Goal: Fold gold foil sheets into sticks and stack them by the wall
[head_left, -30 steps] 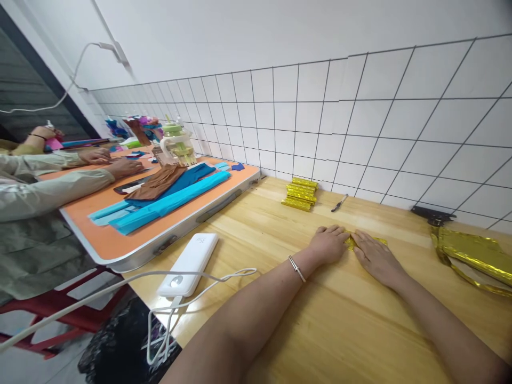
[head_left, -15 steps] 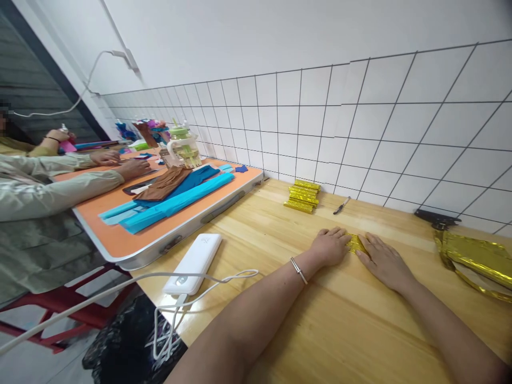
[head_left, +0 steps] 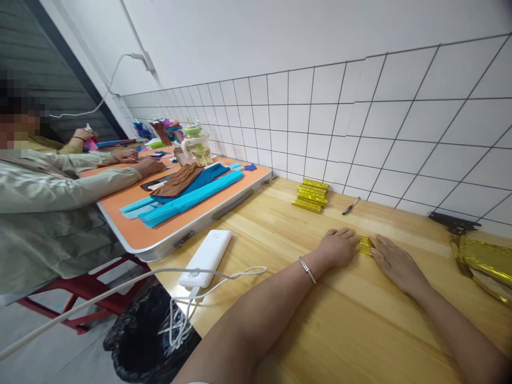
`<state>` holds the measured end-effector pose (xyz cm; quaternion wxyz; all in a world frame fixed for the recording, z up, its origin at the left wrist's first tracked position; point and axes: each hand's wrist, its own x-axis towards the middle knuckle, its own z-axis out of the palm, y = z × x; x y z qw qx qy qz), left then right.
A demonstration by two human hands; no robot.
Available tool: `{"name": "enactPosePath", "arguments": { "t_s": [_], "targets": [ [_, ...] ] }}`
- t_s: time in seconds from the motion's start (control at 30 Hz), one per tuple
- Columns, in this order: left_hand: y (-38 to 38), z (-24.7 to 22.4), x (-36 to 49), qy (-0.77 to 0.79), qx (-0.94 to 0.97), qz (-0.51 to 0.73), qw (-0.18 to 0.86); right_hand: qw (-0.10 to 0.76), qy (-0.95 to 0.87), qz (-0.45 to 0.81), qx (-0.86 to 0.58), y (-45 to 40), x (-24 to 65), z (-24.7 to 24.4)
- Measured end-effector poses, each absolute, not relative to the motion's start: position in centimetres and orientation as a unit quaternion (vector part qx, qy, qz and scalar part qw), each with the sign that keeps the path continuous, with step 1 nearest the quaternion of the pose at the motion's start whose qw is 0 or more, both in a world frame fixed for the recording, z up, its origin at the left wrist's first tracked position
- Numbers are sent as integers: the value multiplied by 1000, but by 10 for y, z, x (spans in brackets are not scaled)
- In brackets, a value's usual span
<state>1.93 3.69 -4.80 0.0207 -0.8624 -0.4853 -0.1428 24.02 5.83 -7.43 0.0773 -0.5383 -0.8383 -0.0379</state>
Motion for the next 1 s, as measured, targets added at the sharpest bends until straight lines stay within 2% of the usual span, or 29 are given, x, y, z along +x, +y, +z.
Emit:
{"name": "enactPosePath", "arguments": {
  "t_s": [0.43,1.0],
  "targets": [
    [38,-49,14,-493,-859,-135,10,36,-841,-7,-540,50,250,-55],
    [42,-52,8,-506,-856,-108,-3,23,-852,54,-520,62,289,-52]
  ]
}}
